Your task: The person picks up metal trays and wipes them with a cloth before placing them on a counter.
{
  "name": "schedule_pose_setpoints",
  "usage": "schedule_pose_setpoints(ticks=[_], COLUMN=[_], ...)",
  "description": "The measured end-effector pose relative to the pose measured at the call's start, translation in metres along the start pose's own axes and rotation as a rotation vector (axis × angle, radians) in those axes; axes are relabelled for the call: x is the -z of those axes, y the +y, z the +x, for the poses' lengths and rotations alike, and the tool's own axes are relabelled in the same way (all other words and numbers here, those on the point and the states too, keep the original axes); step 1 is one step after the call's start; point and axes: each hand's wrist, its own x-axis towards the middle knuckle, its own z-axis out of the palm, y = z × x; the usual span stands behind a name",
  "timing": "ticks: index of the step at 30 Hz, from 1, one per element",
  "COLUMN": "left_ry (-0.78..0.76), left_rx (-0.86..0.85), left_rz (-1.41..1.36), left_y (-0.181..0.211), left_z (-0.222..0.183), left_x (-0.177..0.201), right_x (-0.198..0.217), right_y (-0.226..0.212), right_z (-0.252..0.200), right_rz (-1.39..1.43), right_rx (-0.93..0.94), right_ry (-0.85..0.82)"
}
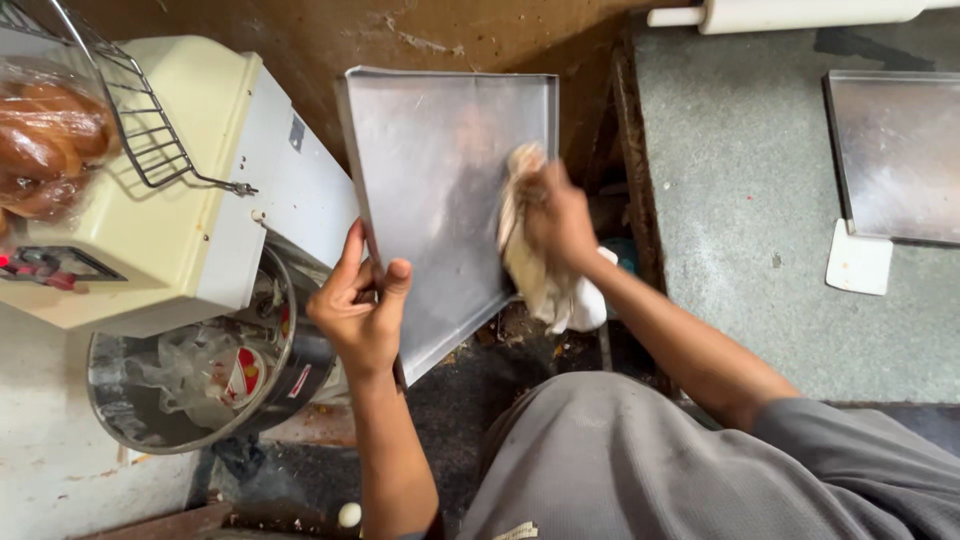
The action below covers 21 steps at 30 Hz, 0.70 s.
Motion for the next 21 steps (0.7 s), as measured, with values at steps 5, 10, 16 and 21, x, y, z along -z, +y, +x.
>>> schedule_pose_setpoints(ticks=[5,10,16,21], left_ry=[-0.056,-0.042,-0.147,-0.168], left_rx=[-0.077,0.021,-0.051,-0.07], left_rz=[0.126,0.314,0.18,0.23], left_y=[-0.006,-0.009,0.003,-0.006], left_z=[0.0,-0.001,-0.037,-0.037], left_x=[-0.033,-0.048,-0.034,-0.046], right_x=[-0.016,-0.043,-0.005,-0.001], right_y=[-0.026,-0.044,0.073,0.069], right_z=[0.036,0.003,0.039,0.039], right_rz=[0.319,0.198,0.435,0.45], right_rx=[-0.031,0.254,-0.264,-0.178], right_ry=[0.25,0.139,0.379,0.298])
